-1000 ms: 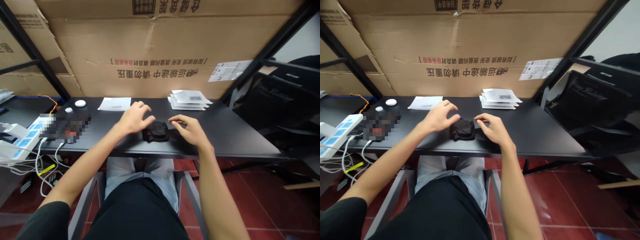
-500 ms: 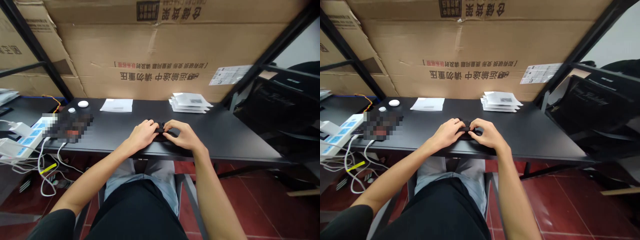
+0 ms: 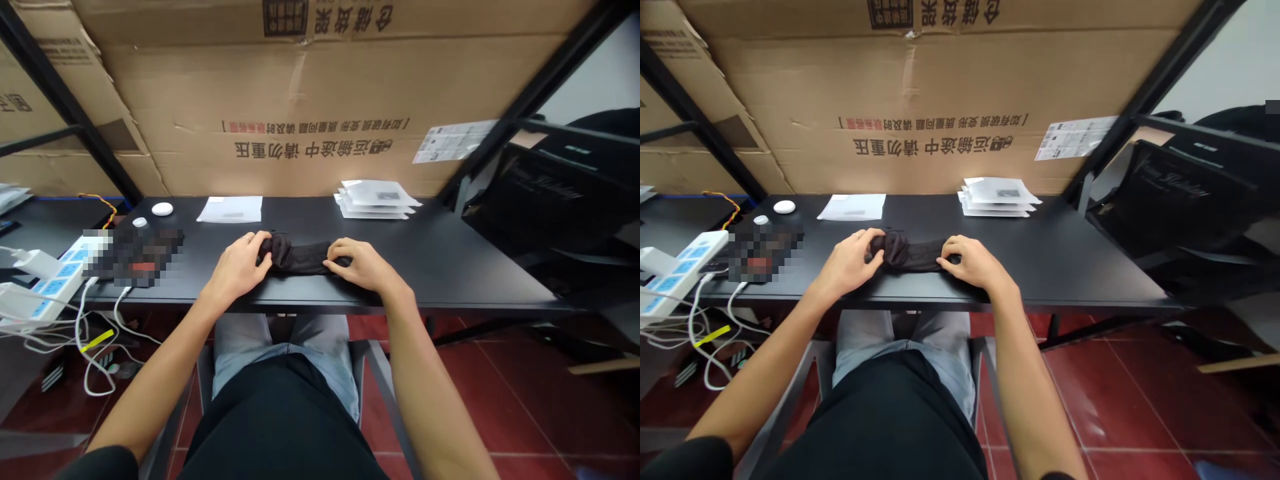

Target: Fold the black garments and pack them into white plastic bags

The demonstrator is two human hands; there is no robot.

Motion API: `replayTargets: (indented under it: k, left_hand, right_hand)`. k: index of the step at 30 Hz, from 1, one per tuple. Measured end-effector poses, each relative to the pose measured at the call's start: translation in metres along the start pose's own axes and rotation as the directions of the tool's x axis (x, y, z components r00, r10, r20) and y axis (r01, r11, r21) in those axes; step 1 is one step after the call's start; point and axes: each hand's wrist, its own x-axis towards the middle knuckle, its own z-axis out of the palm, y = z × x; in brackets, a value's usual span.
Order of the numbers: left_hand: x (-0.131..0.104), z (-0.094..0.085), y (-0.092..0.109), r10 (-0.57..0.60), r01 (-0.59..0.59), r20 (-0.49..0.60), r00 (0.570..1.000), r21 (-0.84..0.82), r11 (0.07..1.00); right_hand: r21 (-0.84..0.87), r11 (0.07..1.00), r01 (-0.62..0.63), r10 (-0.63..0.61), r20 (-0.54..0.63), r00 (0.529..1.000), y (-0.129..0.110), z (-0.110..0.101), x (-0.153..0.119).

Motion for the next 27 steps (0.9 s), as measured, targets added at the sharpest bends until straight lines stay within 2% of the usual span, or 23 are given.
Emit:
replayTargets:
  k: [4, 6, 8, 11, 14, 16, 19, 23, 27]
  left_hand:
    - [-0.012, -0.002, -0.019, -0.11, 0.107, 0.02, 0.994, 0.089, 0.99]
    - [-0.016, -0.003, -0.021, -0.135, 0.134, 0.004, 0.991, 0.11, 0.985]
    - [-0.016, -0.004, -0.016, -0.119, 0.122, -0.036, 0.992, 0.108, 0.987]
    - [-0.009, -0.004, 0.004, -0.036, 0.043, -0.074, 0.997, 0.089, 0.995]
    - [0.004, 0.002, 0.02, 0.019, -0.016, -0.019, 1.0, 0.114, 0.993]
    - [0.012, 0.006, 0.02, 0.001, -0.002, 0.009, 1.0, 0.125, 0.992]
    - [0.016, 0.006, 0.002, -0.075, 0.078, -0.039, 0.996, 0.083, 0.993]
    - [0.008, -0.005, -0.037, -0.204, 0.215, -0.134, 0.97, 0.074, 0.974]
    - [-0.008, -0.016, -0.071, -0.285, 0.296, -0.098, 0.954, 0.136, 0.945]
  right_hand:
    - [-0.02, 0.999, -0.025, 0.025, -0.004, 1.0, -0.002, 0.0, 0.0]
    - [-0.024, 0.999, -0.038, 0.038, -0.004, 0.999, -0.003, 0.001, 0.0]
    - [-0.023, 0.998, -0.053, 0.052, -0.011, 0.999, -0.005, 0.002, 0.0]
    - [-0.045, 0.997, -0.067, 0.066, -0.028, 0.997, -0.006, 0.004, 0.001]
    - [-0.101, 0.992, -0.079, 0.077, -0.029, 0.997, -0.007, 0.007, 0.001]
    - [-0.139, 0.985, -0.1, 0.095, -0.04, 0.995, -0.006, 0.007, 0.0]
    - [-0.192, 0.973, -0.131, 0.118, -0.074, 0.99, -0.001, 0.007, -0.001]
    - [-0.258, 0.952, -0.163, 0.138, -0.113, 0.984, 0.005, 0.006, -0.003]
    - [-0.267, 0.942, -0.202, 0.176, -0.118, 0.977, 0.005, 0.005, -0.003]
